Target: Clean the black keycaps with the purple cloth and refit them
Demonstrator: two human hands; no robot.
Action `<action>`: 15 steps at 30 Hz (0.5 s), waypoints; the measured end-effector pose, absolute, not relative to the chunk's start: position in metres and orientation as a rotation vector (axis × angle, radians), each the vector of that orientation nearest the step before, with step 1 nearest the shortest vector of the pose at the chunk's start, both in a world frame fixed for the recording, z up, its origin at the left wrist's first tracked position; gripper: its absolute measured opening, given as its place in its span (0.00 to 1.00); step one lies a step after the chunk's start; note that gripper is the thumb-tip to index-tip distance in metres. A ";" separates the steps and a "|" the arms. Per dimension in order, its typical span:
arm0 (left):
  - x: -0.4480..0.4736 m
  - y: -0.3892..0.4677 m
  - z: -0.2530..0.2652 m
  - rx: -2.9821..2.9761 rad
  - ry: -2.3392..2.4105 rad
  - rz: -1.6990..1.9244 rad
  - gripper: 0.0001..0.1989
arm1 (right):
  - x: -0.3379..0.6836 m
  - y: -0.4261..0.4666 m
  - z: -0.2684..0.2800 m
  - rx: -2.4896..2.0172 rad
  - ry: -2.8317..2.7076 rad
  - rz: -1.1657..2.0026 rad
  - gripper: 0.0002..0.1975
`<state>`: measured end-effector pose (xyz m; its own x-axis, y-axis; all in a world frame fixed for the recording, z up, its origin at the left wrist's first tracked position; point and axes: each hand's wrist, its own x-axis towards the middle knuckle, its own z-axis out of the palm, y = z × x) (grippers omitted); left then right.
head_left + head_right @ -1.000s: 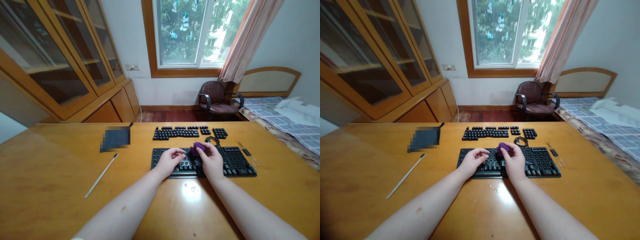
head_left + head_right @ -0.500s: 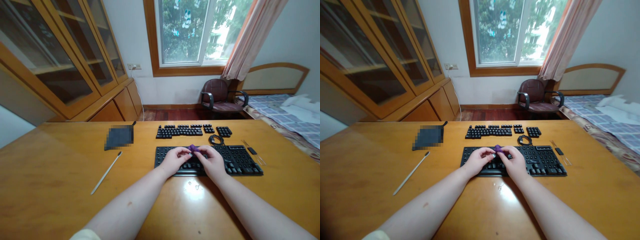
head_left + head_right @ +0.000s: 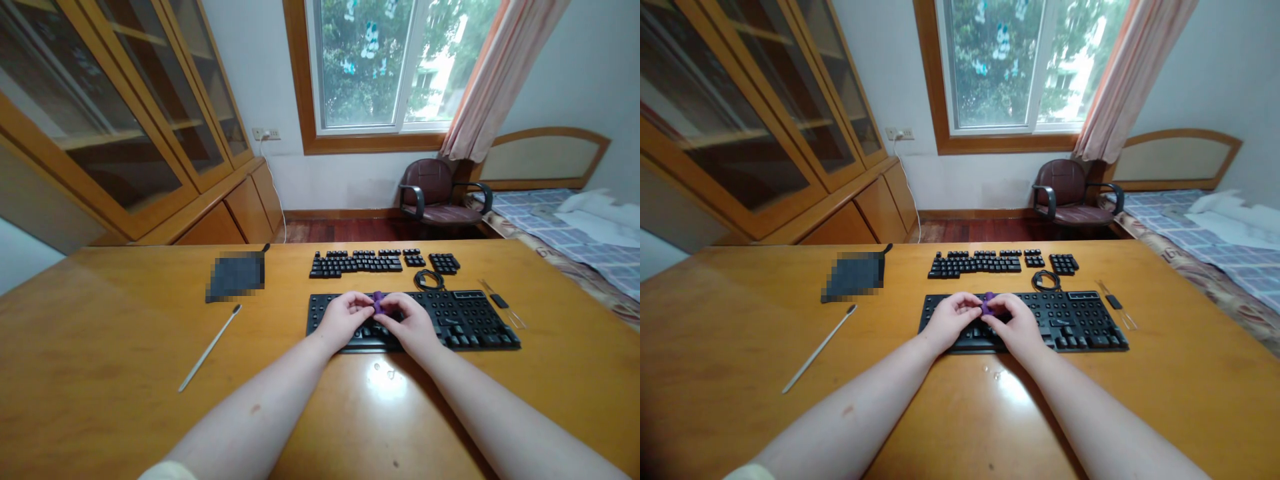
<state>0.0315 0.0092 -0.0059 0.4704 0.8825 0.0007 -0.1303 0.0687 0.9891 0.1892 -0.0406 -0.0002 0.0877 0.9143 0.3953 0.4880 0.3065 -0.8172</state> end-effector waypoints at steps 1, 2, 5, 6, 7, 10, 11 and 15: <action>0.031 0.009 -0.006 1.279 0.758 0.886 0.11 | 0.189 -0.041 0.001 -1.331 -1.552 0.505 0.08; 0.031 0.009 -0.006 1.285 0.754 0.886 0.11 | 0.188 -0.041 0.001 -1.330 -1.551 0.490 0.08; 0.032 0.009 -0.005 1.279 0.749 0.879 0.10 | 0.189 -0.041 0.001 -1.330 -1.545 0.492 0.09; 0.032 0.009 -0.004 1.269 0.751 0.877 0.10 | 0.189 -0.041 0.000 -1.339 -1.544 0.502 0.10; 0.032 0.009 -0.003 1.259 0.754 0.877 0.10 | 0.189 -0.041 0.000 -1.353 -1.546 0.515 0.10; 0.032 0.008 -0.001 1.246 0.757 0.877 0.09 | 0.190 -0.041 -0.001 -1.397 -1.551 0.544 0.11; 0.032 0.008 -0.001 1.256 0.754 0.880 0.09 | 0.190 -0.040 -0.001 -1.401 -1.549 0.553 0.11; 0.031 0.007 -0.003 1.348 0.720 0.863 0.12 | 0.189 -0.040 -0.001 -1.402 -1.527 0.583 0.10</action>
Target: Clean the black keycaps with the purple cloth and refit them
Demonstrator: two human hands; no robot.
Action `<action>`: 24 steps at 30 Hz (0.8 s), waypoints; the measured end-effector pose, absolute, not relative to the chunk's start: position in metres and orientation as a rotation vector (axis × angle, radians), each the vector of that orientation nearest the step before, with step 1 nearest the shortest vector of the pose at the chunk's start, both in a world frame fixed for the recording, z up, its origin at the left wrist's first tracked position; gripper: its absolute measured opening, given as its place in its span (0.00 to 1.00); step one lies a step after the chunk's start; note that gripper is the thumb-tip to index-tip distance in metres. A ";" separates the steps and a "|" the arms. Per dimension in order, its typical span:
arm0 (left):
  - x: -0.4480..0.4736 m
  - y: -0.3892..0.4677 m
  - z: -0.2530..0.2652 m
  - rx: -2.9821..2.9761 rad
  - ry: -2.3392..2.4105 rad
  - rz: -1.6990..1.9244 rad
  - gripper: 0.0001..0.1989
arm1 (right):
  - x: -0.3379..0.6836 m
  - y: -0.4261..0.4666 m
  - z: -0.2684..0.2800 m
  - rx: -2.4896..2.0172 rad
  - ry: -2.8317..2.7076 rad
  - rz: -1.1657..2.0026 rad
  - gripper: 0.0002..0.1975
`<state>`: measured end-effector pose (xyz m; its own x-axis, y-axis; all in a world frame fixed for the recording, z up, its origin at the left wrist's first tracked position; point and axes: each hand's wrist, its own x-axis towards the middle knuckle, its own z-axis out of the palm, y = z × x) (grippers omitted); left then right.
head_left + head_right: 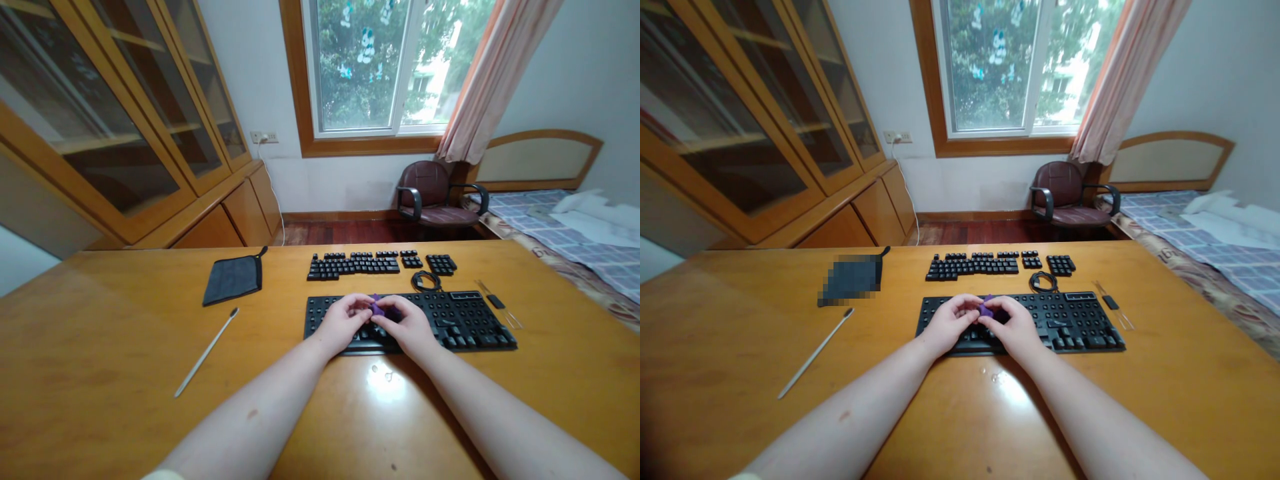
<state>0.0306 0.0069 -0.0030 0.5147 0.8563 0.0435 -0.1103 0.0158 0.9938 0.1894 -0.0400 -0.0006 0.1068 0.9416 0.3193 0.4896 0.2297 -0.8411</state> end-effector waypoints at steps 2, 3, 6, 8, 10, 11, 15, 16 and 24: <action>0.030 0.007 -0.005 1.357 0.718 0.851 0.12 | 0.190 -0.040 -0.002 -1.406 -1.506 0.606 0.10; 0.030 0.008 -0.005 1.348 0.726 0.854 0.11 | 0.190 -0.040 -0.003 -1.403 -1.489 0.621 0.11; 0.031 0.008 -0.005 1.318 0.756 0.867 0.10 | 0.192 -0.040 -0.005 -1.370 -1.436 0.653 0.11; 0.032 0.007 -0.005 1.311 0.774 0.867 0.10 | 0.193 -0.040 -0.005 -1.338 -1.423 0.663 0.11; 0.033 0.007 -0.005 1.310 0.789 0.875 0.10 | 0.194 -0.040 -0.003 -1.309 -1.431 0.677 0.11; 0.033 0.007 -0.005 1.312 0.796 0.879 0.09 | 0.194 -0.040 -0.002 -1.295 -1.443 0.684 0.10; 0.031 0.007 -0.006 1.356 0.795 0.867 0.10 | 0.193 -0.041 0.002 -1.270 -1.490 0.675 0.09; 0.030 0.007 -0.006 1.380 0.786 0.857 0.11 | 0.192 -0.041 0.001 -1.277 -1.480 0.664 0.09; 0.030 0.006 -0.005 1.398 0.830 0.854 0.12 | 0.190 -0.046 0.002 -1.292 -1.381 0.521 0.06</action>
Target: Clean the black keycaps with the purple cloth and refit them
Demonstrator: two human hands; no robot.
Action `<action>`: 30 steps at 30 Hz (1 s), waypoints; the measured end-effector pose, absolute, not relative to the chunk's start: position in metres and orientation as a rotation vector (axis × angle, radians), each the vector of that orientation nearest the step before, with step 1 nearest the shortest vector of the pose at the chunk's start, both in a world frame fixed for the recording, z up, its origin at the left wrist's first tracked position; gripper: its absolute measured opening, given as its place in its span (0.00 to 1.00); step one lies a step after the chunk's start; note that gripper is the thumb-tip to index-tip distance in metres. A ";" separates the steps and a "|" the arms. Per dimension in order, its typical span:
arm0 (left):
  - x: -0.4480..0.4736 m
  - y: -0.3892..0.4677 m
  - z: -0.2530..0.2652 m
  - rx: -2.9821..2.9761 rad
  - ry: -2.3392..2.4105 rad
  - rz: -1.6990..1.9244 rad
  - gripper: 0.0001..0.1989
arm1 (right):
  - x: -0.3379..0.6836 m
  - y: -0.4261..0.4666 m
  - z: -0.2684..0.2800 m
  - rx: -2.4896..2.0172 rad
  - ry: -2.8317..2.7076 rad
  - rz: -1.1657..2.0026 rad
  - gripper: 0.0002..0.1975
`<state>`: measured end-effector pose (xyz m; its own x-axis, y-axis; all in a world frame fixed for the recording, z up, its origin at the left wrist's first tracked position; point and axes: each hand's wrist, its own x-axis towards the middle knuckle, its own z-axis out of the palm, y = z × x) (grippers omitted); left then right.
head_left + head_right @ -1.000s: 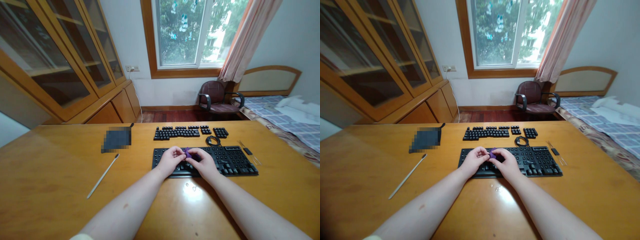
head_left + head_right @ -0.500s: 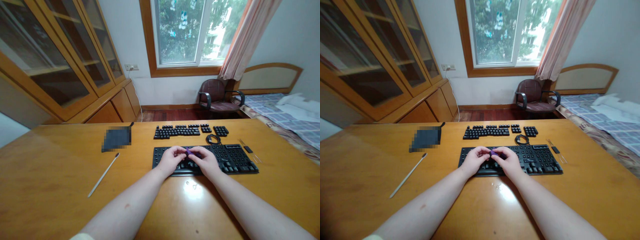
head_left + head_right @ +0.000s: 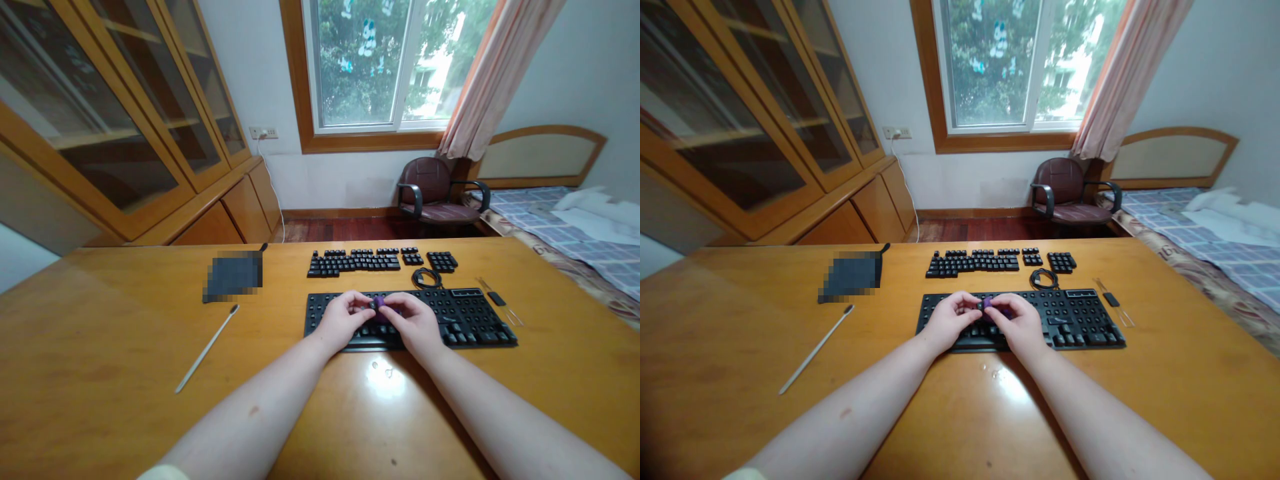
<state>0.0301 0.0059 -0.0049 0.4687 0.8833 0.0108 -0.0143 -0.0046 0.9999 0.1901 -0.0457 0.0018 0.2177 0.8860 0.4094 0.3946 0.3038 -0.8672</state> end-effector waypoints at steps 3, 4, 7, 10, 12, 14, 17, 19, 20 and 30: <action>0.031 0.007 -0.005 1.366 0.831 0.867 0.12 | 0.191 -0.047 0.006 -1.255 -1.485 0.460 0.06; 0.031 0.007 -0.005 1.364 0.836 0.867 0.12 | 0.191 -0.047 0.007 -1.247 -1.525 0.455 0.07; 0.032 0.008 -0.005 1.349 0.863 0.883 0.13 | 0.191 -0.045 0.006 -1.247 -1.579 0.488 0.07; 0.032 0.008 -0.004 1.312 0.870 0.911 0.14 | 0.194 -0.041 0.004 -1.234 -1.575 0.606 0.08; 0.032 0.008 -0.003 1.287 0.862 0.906 0.14 | 0.196 -0.039 0.002 -1.224 -1.565 0.700 0.09; 0.032 0.007 -0.001 1.266 0.854 0.889 0.14 | 0.199 -0.037 0.001 -1.221 -1.556 0.769 0.09; 0.032 0.006 0.002 1.259 0.846 0.875 0.12 | 0.202 -0.037 0.000 -1.204 -1.551 0.819 0.10; 0.032 0.005 0.003 1.270 0.849 0.872 0.10 | 0.203 -0.036 -0.001 -1.181 -1.552 0.838 0.10; 0.032 0.005 0.003 1.278 0.855 0.870 0.09 | 0.204 -0.036 -0.001 -1.167 -1.556 0.843 0.11; 0.029 0.006 0.004 1.310 0.835 0.818 0.08 | 0.198 -0.037 -0.002 -1.191 -1.473 0.787 0.11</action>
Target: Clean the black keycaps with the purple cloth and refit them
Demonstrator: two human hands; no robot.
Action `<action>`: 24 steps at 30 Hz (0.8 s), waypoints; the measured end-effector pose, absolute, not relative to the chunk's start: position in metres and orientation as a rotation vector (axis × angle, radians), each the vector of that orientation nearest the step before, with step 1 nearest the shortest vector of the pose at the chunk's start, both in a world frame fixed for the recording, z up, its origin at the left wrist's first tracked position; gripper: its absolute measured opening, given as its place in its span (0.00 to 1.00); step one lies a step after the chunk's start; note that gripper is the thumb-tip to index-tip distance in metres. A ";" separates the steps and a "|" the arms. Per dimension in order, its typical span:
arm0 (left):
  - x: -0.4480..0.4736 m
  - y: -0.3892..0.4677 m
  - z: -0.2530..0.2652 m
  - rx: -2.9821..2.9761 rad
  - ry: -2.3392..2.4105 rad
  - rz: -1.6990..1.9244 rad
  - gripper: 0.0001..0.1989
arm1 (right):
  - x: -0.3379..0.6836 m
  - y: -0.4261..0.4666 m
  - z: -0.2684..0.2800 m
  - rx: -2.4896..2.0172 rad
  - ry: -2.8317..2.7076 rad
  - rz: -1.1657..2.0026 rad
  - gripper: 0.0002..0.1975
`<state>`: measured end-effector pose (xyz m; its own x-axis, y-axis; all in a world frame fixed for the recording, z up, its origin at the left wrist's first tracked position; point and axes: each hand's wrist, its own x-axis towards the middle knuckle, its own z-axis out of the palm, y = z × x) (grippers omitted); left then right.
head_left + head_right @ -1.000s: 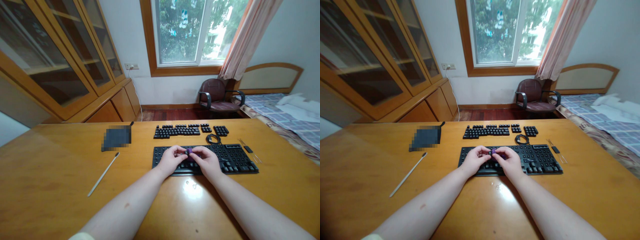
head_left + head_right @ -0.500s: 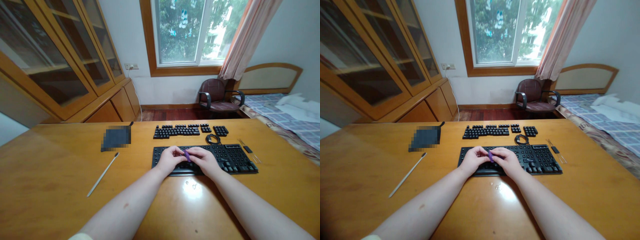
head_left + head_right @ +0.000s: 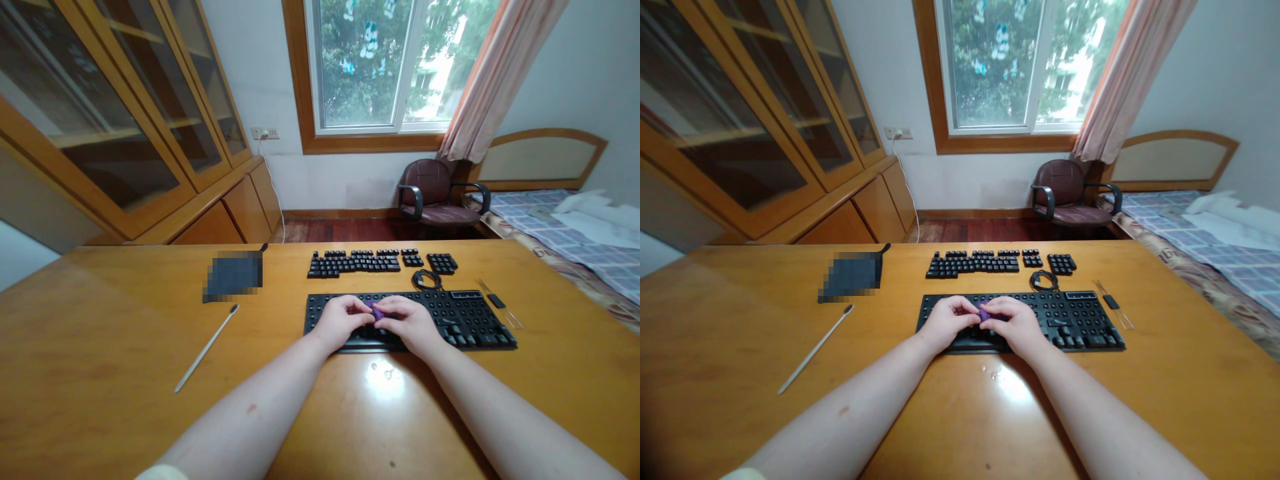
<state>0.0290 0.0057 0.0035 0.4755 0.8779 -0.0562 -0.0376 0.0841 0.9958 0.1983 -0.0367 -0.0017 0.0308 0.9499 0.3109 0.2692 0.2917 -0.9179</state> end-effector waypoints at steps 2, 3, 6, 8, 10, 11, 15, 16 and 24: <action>0.028 0.006 0.002 1.299 0.825 0.806 0.08 | 0.198 -0.037 -0.002 -1.195 -1.458 0.794 0.11; 0.028 0.005 0.002 1.294 0.821 0.801 0.08 | 0.198 -0.037 -0.003 -1.192 -1.451 0.807 0.11; 0.028 0.005 0.002 1.284 0.810 0.800 0.08 | 0.199 -0.037 -0.002 -1.165 -1.407 0.857 0.09; 0.028 0.004 0.003 1.274 0.812 0.803 0.08 | 0.199 -0.036 -0.002 -1.148 -1.376 0.876 0.07; 0.028 0.004 0.004 1.269 0.820 0.805 0.08 | 0.199 -0.036 -0.001 -1.140 -1.357 0.879 0.06; 0.029 0.004 0.004 1.269 0.827 0.806 0.08 | 0.199 -0.036 -0.001 -1.142 -1.355 0.874 0.06; 0.030 0.005 0.003 1.272 0.840 0.836 0.08 | 0.200 -0.037 0.001 -1.188 -1.410 0.826 0.05; 0.030 0.005 0.003 1.270 0.838 0.845 0.08 | 0.199 -0.037 0.002 -1.197 -1.449 0.817 0.07; 0.030 0.005 0.003 1.288 0.828 0.837 0.08 | 0.199 -0.039 -0.001 -1.216 -1.570 0.718 0.07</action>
<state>0.0299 0.0052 0.0030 0.4659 0.8833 -0.0521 -0.0608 0.0907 0.9940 0.1989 -0.0390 -0.0007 -0.0126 0.9400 0.3408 0.3567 0.3226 -0.8767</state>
